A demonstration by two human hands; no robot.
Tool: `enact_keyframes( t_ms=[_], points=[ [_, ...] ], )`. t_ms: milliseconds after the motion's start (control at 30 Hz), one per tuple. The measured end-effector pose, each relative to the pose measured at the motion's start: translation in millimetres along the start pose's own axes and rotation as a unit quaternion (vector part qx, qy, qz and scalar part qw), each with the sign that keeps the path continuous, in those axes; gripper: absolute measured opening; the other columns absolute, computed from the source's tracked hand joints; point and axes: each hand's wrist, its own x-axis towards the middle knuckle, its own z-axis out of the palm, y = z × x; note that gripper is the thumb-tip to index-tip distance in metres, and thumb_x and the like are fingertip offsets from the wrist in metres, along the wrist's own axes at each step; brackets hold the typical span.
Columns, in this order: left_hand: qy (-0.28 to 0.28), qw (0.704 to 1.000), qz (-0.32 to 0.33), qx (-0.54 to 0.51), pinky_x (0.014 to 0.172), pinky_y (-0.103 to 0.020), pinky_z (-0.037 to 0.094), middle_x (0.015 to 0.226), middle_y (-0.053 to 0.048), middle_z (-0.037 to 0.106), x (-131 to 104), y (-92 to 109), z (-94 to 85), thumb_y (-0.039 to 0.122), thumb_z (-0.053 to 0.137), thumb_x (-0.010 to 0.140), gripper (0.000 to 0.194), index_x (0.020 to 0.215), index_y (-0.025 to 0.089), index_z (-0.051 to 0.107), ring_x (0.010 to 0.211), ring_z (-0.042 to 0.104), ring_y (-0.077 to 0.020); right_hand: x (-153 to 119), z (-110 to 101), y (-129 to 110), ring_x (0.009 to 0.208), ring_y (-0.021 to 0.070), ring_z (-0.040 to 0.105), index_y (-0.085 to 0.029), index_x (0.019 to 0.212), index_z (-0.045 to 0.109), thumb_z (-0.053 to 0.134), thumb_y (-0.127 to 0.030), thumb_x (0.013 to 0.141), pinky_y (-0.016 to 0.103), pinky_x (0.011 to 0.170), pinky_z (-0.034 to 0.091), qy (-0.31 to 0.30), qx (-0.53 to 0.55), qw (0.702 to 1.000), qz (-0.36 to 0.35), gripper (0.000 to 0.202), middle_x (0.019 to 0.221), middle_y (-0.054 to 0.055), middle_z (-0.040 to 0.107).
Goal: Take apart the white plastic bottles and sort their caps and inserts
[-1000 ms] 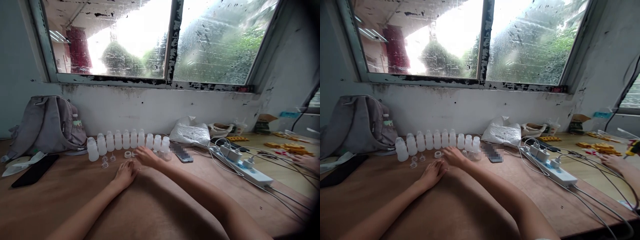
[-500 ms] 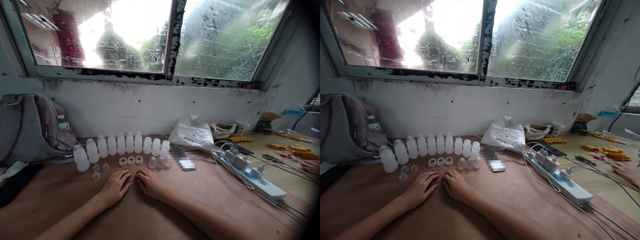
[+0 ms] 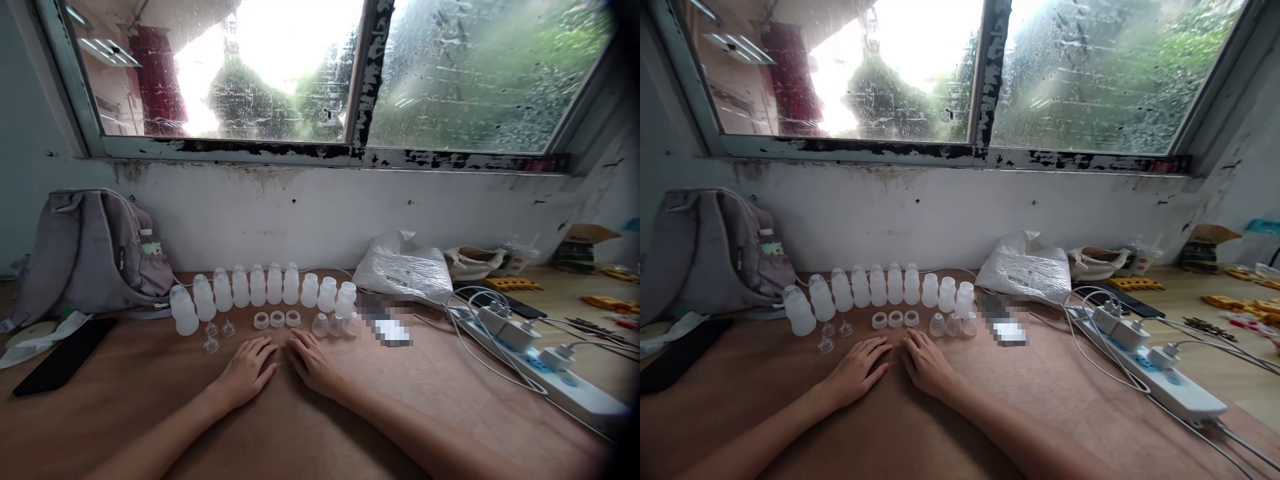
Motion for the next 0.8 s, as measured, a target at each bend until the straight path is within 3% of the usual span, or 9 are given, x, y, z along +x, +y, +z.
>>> enact_keyframes(
  t_ms=[200,333,567,700,800],
  points=[
    [0.046,0.999,0.025,-0.002,0.089,-0.035,0.038,0.106,-0.005,0.057,-1.1,2.0,-5.6,0.029,0.039,0.083,0.026,0.103,0.022,0.054,0.1,0.049,-0.0195,3.9,18.0,15.4,0.125,0.0261,0.022,-0.011,0.126,0.032,0.038,-0.029,0.084,0.041,0.099,0.029,-0.001,-0.039,0.999,0.031,0.047,0.134,0.017,0.028],
    [0.1,0.994,0.017,0.043,0.077,-0.032,0.041,0.089,-0.005,0.058,-15.1,-7.1,-17.8,0.023,0.038,0.082,0.019,0.094,0.019,0.053,0.084,0.053,-0.0187,9.9,20.6,16.1,0.124,0.0267,0.023,-0.01,0.125,0.034,0.038,-0.03,0.083,0.041,0.098,0.028,-0.005,-0.064,0.997,0.034,0.046,0.13,0.017,0.034],
    [0.213,0.962,-0.128,0.113,0.067,-0.031,0.042,0.079,-0.004,0.051,-52.8,-54.1,-28.5,0.032,0.042,0.079,0.013,0.083,0.019,0.042,0.075,0.052,-0.0198,8.1,14.6,8.0,0.091,0.0217,0.047,-0.014,0.102,0.05,0.039,-0.018,0.081,0.034,0.081,0.039,0.03,-0.109,0.993,0.019,0.024,0.097,0.011,0.053],
    [0.219,0.948,-0.208,0.103,0.069,-0.032,0.043,0.081,-0.005,0.051,-56.6,-75.9,-20.8,0.041,0.048,0.074,0.028,0.087,0.018,0.04,0.08,0.053,-0.0229,12.8,16.7,11.2,0.088,0.0197,0.047,-0.013,0.104,0.046,0.04,-0.014,0.078,0.031,0.079,0.039,0.066,-0.116,0.99,0.041,0.027,0.095,0.01,0.051],
    [0.205,0.949,-0.224,0.088,0.073,-0.033,0.042,0.087,-0.006,0.052,-52.2,-83.8,-16.9,0.044,0.05,0.072,0.037,0.095,0.017,0.041,0.083,0.053,-0.0229,17.5,19.1,14.5,0.087,0.0185,0.048,-0.013,0.109,0.042,0.041,-0.015,0.077,0.028,0.076,0.039,0.071,-0.113,0.988,0.075,0.032,0.096,0.01,0.05]
  ],
)
